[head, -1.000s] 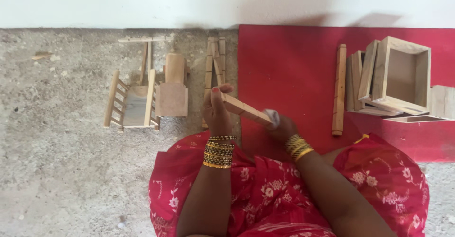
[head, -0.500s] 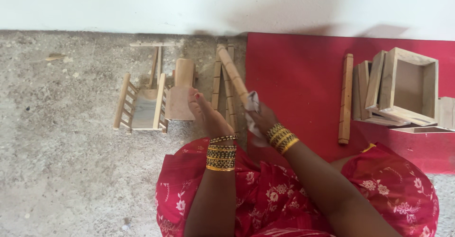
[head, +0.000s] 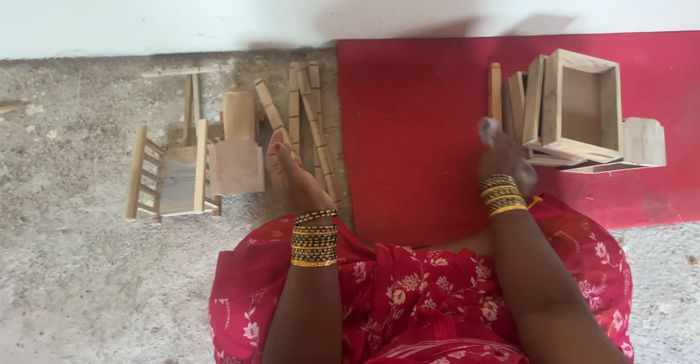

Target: The person sits on the floor and wipes various small wooden furniture pieces, including a rocking chair, a bed, and several boxes, using a cloth. The person wipes each item individually and places them aside after cleaning.

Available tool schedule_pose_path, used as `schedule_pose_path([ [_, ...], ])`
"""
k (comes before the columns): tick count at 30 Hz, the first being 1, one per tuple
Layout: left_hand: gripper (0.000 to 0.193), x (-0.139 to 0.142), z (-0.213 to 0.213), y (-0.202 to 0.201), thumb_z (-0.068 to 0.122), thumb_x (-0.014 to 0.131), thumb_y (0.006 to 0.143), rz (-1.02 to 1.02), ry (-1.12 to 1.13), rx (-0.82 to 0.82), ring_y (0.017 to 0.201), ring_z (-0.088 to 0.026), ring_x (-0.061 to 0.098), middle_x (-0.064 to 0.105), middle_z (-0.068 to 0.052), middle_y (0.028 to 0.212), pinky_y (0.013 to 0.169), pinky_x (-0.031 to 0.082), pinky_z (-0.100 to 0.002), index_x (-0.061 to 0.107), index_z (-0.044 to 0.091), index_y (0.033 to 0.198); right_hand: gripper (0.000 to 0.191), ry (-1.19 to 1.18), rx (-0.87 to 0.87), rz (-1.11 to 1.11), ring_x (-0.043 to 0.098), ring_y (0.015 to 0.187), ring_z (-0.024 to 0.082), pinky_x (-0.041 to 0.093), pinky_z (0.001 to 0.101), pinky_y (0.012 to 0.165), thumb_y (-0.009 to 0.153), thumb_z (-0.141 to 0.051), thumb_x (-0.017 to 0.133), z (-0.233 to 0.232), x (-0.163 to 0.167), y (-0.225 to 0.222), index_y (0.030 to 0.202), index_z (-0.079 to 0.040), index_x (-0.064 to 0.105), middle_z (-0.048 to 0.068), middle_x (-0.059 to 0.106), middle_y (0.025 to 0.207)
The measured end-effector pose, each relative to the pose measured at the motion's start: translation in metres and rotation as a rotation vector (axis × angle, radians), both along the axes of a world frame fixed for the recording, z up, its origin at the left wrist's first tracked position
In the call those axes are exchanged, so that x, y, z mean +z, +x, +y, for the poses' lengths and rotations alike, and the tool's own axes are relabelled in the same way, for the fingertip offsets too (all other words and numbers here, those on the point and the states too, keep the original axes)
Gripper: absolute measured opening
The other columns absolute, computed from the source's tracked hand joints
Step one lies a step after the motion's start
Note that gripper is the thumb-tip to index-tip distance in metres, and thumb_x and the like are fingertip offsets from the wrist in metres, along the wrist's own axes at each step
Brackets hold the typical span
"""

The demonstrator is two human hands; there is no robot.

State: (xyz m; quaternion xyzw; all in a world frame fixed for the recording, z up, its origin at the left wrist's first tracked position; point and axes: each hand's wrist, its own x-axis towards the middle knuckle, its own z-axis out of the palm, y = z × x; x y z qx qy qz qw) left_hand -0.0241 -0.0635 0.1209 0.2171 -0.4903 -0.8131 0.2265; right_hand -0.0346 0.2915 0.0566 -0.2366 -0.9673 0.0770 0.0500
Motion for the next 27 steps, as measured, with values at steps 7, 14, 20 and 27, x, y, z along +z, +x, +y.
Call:
schedule_pose_path([
  [7,0.059,-0.033,-0.005,-0.010,0.045,0.049,0.104,0.029,0.009,-0.018,0.145,-0.026,0.045,0.054,-0.016,0.151,0.119,0.029,-0.040,0.049,0.002,0.145,0.082,-0.272,-0.308,-0.209,0.061,0.117,0.042,0.055,0.0499,0.097,0.080,-0.015,0.080,-0.004,-0.044,-0.005,0.148,-0.006,0.035,0.027,0.058,0.128],
  [14,0.065,-0.048,-0.005,-0.024,0.049,0.061,0.097,-0.121,0.229,-0.129,0.135,-0.025,0.050,0.054,-0.011,0.144,0.107,0.039,-0.039,0.050,0.007,0.145,0.046,-1.452,0.003,-0.161,0.072,0.083,0.028,0.062,0.0434,0.071,0.083,-0.010,0.068,-0.034,-0.044,0.005,0.126,0.004,0.061,0.022,0.072,0.101],
  [20,0.056,-0.041,-0.010,-0.018,0.056,0.056,0.099,0.019,0.370,-0.119,0.098,-0.022,0.060,0.062,-0.008,0.104,0.088,0.047,-0.039,0.059,0.008,0.128,0.050,-1.226,0.362,-0.489,0.074,0.085,0.026,0.066,0.0435,0.075,0.077,-0.024,0.075,-0.065,-0.019,0.016,0.122,-0.005,0.064,0.019,0.075,0.104],
  [27,0.043,-0.018,0.012,-0.005,0.037,0.049,0.106,0.219,0.046,-0.355,0.106,-0.024,0.066,0.073,-0.015,0.116,0.096,0.051,-0.039,0.068,0.000,0.117,0.069,-1.227,0.620,-0.155,0.073,0.098,0.029,0.065,0.0484,0.072,0.093,-0.057,0.044,-0.175,0.020,0.032,0.137,-0.005,0.056,0.019,0.069,0.119],
])
